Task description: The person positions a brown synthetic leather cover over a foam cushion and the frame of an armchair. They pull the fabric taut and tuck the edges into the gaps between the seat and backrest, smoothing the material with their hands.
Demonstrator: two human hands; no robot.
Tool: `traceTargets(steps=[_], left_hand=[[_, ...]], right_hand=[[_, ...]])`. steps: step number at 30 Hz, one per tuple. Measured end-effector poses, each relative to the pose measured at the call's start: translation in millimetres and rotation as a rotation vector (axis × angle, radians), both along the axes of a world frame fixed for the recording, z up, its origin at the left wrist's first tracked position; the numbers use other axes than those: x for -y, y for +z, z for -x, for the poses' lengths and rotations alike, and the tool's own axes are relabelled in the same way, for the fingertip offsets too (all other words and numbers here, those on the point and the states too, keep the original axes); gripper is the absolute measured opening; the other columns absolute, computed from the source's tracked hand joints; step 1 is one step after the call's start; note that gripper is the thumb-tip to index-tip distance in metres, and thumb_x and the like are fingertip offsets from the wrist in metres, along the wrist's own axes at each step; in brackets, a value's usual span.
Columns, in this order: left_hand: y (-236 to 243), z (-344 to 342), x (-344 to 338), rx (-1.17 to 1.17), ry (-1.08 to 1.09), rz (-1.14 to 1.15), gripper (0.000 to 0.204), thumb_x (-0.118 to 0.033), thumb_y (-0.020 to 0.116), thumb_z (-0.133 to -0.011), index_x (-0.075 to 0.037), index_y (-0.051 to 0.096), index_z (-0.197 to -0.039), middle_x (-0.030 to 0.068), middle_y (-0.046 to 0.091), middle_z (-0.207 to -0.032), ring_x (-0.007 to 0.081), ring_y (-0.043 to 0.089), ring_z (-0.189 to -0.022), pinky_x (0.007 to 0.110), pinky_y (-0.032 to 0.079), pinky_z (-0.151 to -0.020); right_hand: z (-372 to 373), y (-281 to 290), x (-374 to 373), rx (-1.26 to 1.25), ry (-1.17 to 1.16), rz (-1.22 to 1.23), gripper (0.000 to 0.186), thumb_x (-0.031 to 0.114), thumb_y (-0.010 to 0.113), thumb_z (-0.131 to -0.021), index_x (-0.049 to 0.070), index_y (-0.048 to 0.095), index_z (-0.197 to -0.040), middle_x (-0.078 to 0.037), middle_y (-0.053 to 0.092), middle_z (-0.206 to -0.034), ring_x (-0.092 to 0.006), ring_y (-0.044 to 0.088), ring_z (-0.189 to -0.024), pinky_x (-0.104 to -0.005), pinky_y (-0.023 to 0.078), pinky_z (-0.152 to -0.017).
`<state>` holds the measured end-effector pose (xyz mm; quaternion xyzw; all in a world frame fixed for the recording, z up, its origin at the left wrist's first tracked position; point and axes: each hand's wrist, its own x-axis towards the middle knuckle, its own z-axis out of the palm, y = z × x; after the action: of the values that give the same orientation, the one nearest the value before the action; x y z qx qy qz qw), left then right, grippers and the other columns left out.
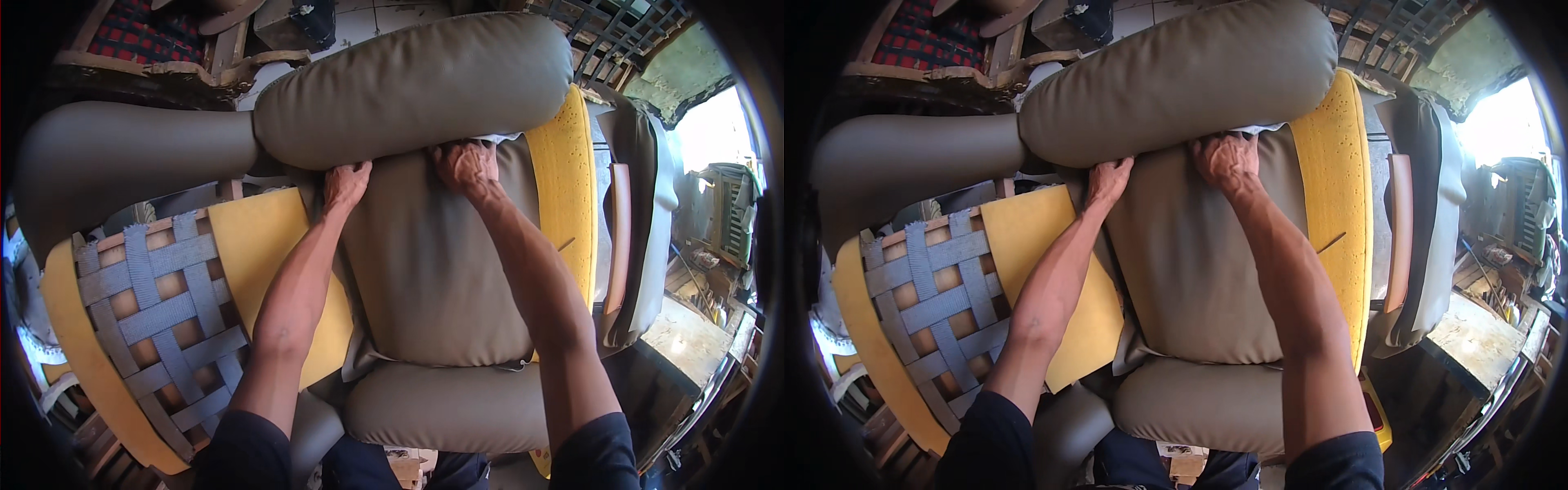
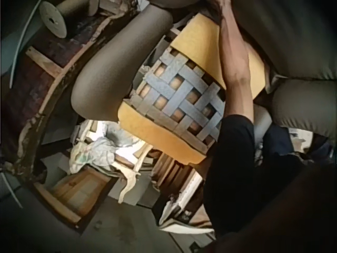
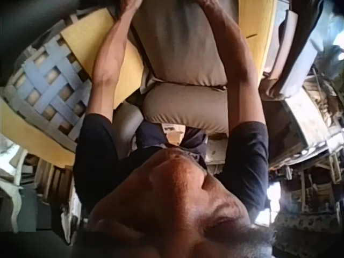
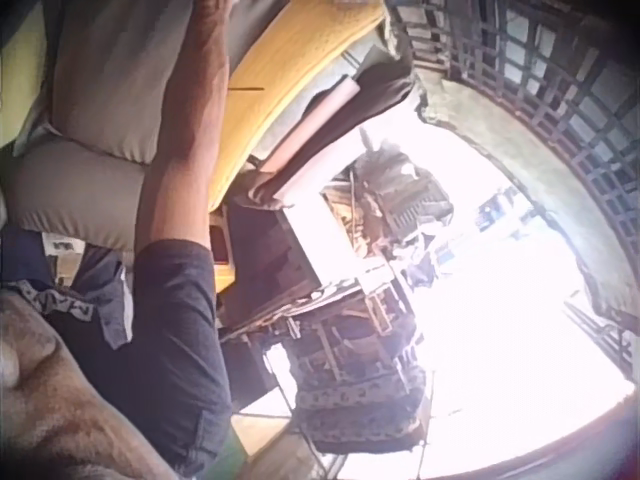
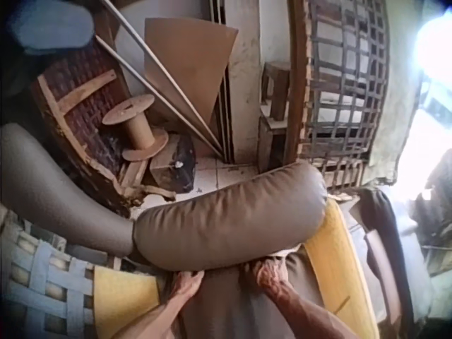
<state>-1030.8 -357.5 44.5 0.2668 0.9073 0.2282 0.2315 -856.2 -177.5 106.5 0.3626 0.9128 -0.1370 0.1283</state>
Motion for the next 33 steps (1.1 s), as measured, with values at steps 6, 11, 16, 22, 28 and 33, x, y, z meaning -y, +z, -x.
traceTargets(steps=[6,11,16,22,28,33], left_hand=[[-25.1,-38.5,5.1,-0.185,0.138,-0.355,0.04,-0.041,0.054,-0.098,-0.006,0.074,-0.101,0.0248,0.07,-0.098,0.0479,0.066,-0.096,0.053,0.053,-0.086],[-13.1,6.8,-16.0,-0.161,0.014,-0.214,0.049,-0.047,0.053,-0.097,-0.003,0.074,-0.1,0.0246,0.071,-0.096,0.0479,0.066,-0.098,0.052,0.051,-0.089],[13.4,-42.5,13.5,-0.296,-0.283,-0.326,0.039,-0.025,0.053,-0.097,-0.004,0.065,-0.128,0.02,0.067,-0.127,0.0362,0.063,-0.119,0.048,0.05,-0.102],[13.9,-48.4,-8.7,-0.343,-0.347,-0.223,0.043,-0.025,0.046,-0.1,-0.006,0.06,-0.136,0.0133,0.063,-0.137,0.0323,0.056,-0.13,0.051,0.04,-0.112],[21.7,-35.1,-58.8,-0.023,-0.243,0.17,0.05,-0.03,0.037,-0.102,-0.004,0.056,-0.14,0.0213,0.057,-0.142,0.0377,0.053,-0.132,0.052,0.039,-0.112],[-33.8,-8.6,-71.7,-0.367,-0.522,-0.044,0.042,-0.02,0.043,-0.098,0.001,0.062,-0.13,0.0289,0.061,-0.132,0.0457,0.059,-0.121,0.053,0.044,-0.105]], right_hand=[[-28.3,-12.4,-3.6,-0.442,0.213,-0.082,0.05,0.05,0.051,-0.098,0.019,0.062,-0.136,-0.019,0.068,-0.124,-0.0401,0.062,-0.118,-0.049,0.045,-0.106],[47.1,-12.7,-7.6,0.176,0.011,-0.142,0.047,0.046,0.048,-0.098,0.019,0.066,-0.132,-0.015,0.07,-0.123,-0.0391,0.062,-0.12,-0.0637,0.036,-0.107],[-7.1,-21.6,14.8,-0.249,0.108,-0.13,0.048,0.033,0.05,-0.097,0.008,0.06,-0.137,-0.018,0.062,-0.137,-0.0402,0.056,-0.128,-0.0613,0.035,-0.111],[-23.2,-4.9,3.9,-0.349,0.177,-0.049,0.04,0.028,0.053,-0.095,0.005,0.063,-0.126,-0.019,0.07,-0.117,-0.0362,0.063,-0.114,-0.0481,0.046,-0.103],[-5.8,-19.6,1.1,-0.351,0.095,-0.095,0.033,0.032,0.055,-0.095,0.01,0.067,-0.116,-0.016,0.071,-0.107,-0.0359,0.068,-0.097,-0.0499,0.052,-0.088],[31.8,-76.5,-16.2,-0.472,0.255,-0.357,0.027,0.03,0.054,-0.095,0.008,0.068,-0.101,-0.016,0.07,-0.1,-0.0331,0.067,-0.091,-0.0492,0.053,-0.079]])
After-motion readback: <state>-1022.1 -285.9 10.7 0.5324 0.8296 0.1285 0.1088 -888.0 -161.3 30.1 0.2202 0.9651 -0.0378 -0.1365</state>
